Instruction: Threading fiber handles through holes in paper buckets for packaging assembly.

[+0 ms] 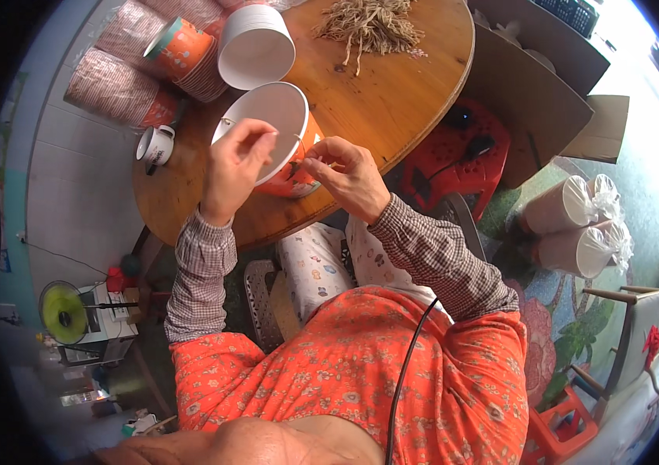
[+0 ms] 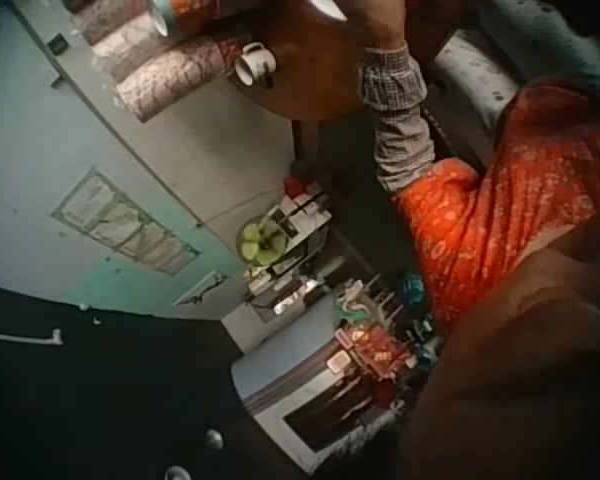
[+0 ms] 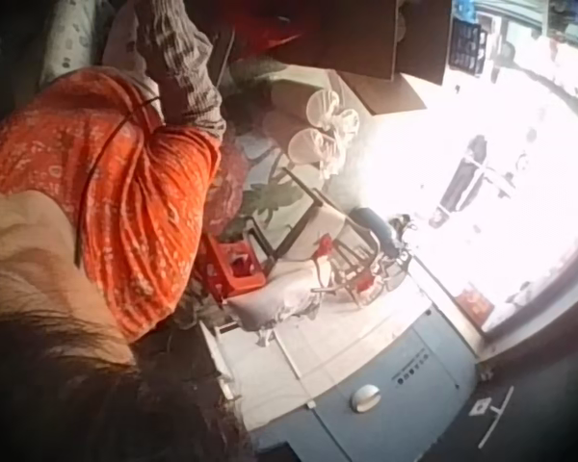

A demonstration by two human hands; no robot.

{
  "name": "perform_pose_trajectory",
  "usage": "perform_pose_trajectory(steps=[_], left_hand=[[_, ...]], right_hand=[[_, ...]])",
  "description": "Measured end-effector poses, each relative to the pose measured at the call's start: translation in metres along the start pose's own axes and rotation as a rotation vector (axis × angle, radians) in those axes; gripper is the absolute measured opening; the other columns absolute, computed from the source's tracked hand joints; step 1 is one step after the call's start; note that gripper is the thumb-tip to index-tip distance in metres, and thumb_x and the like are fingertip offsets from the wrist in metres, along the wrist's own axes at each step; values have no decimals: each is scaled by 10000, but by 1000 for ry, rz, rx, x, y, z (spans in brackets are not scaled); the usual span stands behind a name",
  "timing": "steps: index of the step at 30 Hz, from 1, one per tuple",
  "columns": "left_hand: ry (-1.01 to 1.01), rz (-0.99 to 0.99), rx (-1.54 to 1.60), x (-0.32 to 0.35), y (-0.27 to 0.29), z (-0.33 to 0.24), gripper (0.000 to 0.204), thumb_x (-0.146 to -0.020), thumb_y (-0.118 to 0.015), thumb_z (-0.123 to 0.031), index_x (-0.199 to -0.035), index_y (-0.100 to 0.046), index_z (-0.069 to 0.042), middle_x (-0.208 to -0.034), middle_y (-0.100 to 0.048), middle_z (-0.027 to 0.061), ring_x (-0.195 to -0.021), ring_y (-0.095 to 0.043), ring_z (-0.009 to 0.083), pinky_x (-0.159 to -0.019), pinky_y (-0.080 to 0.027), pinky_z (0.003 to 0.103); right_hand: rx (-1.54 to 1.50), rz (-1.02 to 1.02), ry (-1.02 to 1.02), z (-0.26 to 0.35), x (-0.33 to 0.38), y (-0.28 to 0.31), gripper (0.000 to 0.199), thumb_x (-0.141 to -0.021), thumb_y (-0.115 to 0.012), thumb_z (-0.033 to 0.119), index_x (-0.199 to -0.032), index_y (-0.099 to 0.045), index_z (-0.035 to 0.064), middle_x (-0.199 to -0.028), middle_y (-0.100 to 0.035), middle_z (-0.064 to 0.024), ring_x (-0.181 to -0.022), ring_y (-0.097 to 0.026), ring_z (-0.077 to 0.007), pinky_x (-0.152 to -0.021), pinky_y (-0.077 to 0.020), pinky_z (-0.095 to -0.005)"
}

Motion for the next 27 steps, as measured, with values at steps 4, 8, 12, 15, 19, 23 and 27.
perform_pose_trajectory(steps=[4,8,12,15,19,23,27], left_hand=[[-232,-77,-302,23,10,-47,270,-909,-643,-243,-763,-612,-18,-669,-564,72,-607,-557,225,-578,-429,340],[-301,-8,-292,37,-6,-65,285,-914,-627,-273,-748,-627,-42,-665,-565,51,-597,-539,227,-599,-394,333],[-218,10,-146,42,-9,-61,245,-928,-609,-218,-759,-595,-42,-686,-555,57,-619,-533,233,-605,-399,335],[-201,7,-158,42,-10,-64,192,-935,-593,-169,-795,-568,-40,-724,-550,65,-640,-532,231,-605,-407,332],[-200,-16,-105,43,-8,-63,121,-927,-593,-106,-847,-546,-28,-772,-548,65,-654,-532,199,-592,-421,311],[-140,-11,-86,42,-10,-60,99,-916,-602,-76,-860,-545,-17,-792,-552,61,-677,-545,177,-601,-437,293],[-183,-48,-80,38,-6,-65,78,-901,-618,-59,-893,-556,-11,-841,-559,74,-746,-568,187,-652,-465,289]], right_hand=[[149,-10,240,43,12,-1,117,-888,-665,111,-938,-633,10,-884,-610,-60,-811,-601,-135,-730,-503,-269],[255,54,495,89,26,-17,104,-843,-686,44,-936,-644,22,-897,-606,-79,-841,-615,-181,-741,-493,-291],[307,52,480,99,29,-22,95,-839,-683,14,-919,-632,10,-862,-598,-78,-797,-586,-176,-710,-463,-281],[320,27,486,94,29,-18,98,-828,-688,0,-906,-632,15,-860,-603,-70,-778,-588,-174,-695,-468,-283],[308,11,485,98,28,-18,157,-788,-704,10,-929,-635,17,-840,-586,-75,-761,-622,-193,-688,-501,-305],[337,-13,467,97,25,-15,147,-781,-704,4,-911,-640,25,-820,-583,-72,-753,-619,-182,-669,-499,-296],[356,-11,495,105,20,-14,131,-777,-697,-7,-889,-641,31,-805,-576,-71,-721,-611,-171,-643,-493,-283]])
Point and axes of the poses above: each hand's wrist, its own x-axis away from the middle knuckle, its own y-axis out of the back of the hand, z = x × y, the point moved 10 cm from there along -x, towards the middle knuckle
